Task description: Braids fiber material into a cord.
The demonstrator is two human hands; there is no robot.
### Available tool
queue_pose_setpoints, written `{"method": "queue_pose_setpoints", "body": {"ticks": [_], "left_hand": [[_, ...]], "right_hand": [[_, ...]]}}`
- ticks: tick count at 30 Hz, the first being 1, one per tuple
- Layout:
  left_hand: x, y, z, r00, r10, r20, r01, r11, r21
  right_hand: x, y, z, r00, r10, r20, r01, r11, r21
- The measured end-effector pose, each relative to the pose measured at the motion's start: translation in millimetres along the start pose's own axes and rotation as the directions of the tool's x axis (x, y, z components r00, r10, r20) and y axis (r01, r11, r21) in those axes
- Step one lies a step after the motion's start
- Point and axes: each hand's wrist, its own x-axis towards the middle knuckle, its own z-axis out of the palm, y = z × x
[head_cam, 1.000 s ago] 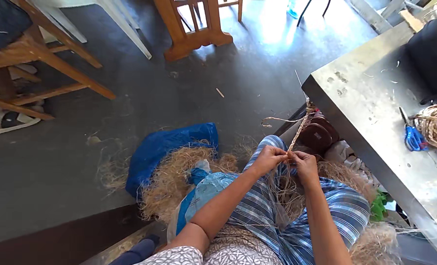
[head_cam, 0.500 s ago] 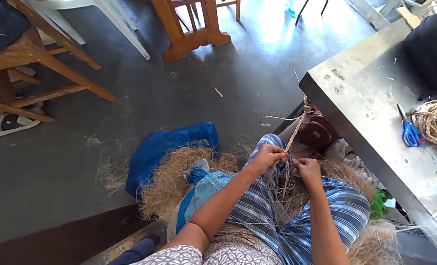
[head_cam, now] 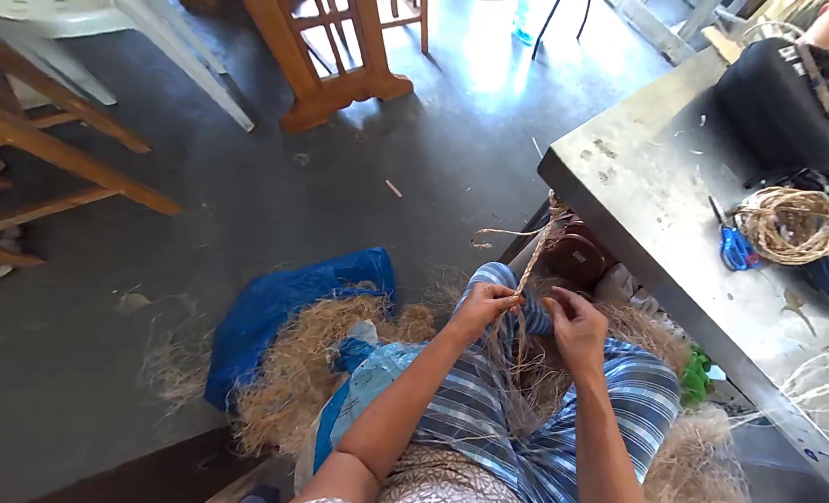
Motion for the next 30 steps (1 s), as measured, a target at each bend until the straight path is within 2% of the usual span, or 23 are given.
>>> {"method": "queue_pose_setpoints", "body": {"ticks": [2,3,5,6,10,12,14,20,25,27,30], "left_hand": [[0.7,-0.1,-1.6,1.0,-0.002,0.009,0.003,1.0,-0.03],[0.3,0.7,-1.2,1.0,-0.01,0.007,0.01,0.999,-0.052],[-1.3,4.1,-0.4,1.0,-0.029,0.003,0.029,0.996,-0.08],[-2.0,5.5,-0.1,1.0,-0.029,0.003,0.029,0.996,-0.086],[-4.9,8.5,-0.6,1.0,-0.024,0.005,0.024,0.996,-0.088],[-5.8,9.5,-1.4,1.0,-0.017,0.006,0.018,0.996,-0.092],[-7.3,10.2,-2.5,1.0,-0.021,0.008,0.022,0.995,-0.1],[-9.3,12.7,-9.8,0.997,-0.062,0.051,0.071,0.977,-0.202],[-7.4,11.8,-14.1,0.988,-0.105,0.11,0.134,0.94,-0.312],[-6.6,12.1,-13.6,0.986,-0.115,0.122,0.15,0.929,-0.338],[-6.2,13.5,-14.8,0.984,-0.121,0.13,0.16,0.923,-0.351]], "right_hand": [[4.9,-21.7,-39.5,0.947,-0.231,-0.224,0.213,0.972,-0.102],[10.8,-30.0,-64.6,0.9,-0.31,-0.306,0.263,0.947,-0.185],[30.3,-37.6,-114.6,0.834,-0.381,-0.4,0.217,0.892,-0.397],[43.7,-37.2,-136.4,0.84,-0.366,-0.4,0.137,0.858,-0.496],[103.4,-9.3,-183.4,0.961,-0.035,-0.276,-0.151,0.767,-0.624],[121.2,2.0,-187.8,0.972,0.119,-0.204,-0.228,0.694,-0.683],[127.8,8.6,-184.4,0.962,0.204,-0.184,-0.272,0.626,-0.731],[126.3,6.1,-180.5,0.906,0.37,-0.207,-0.385,0.515,-0.765],[124.6,-20.9,-177.2,0.843,0.505,-0.183,-0.367,0.292,-0.883],[124.3,-22.4,-178.9,0.846,0.515,-0.142,-0.325,0.286,-0.901],[126.1,-13.0,-193.4,0.866,0.494,-0.075,-0.304,0.402,-0.863]]}}
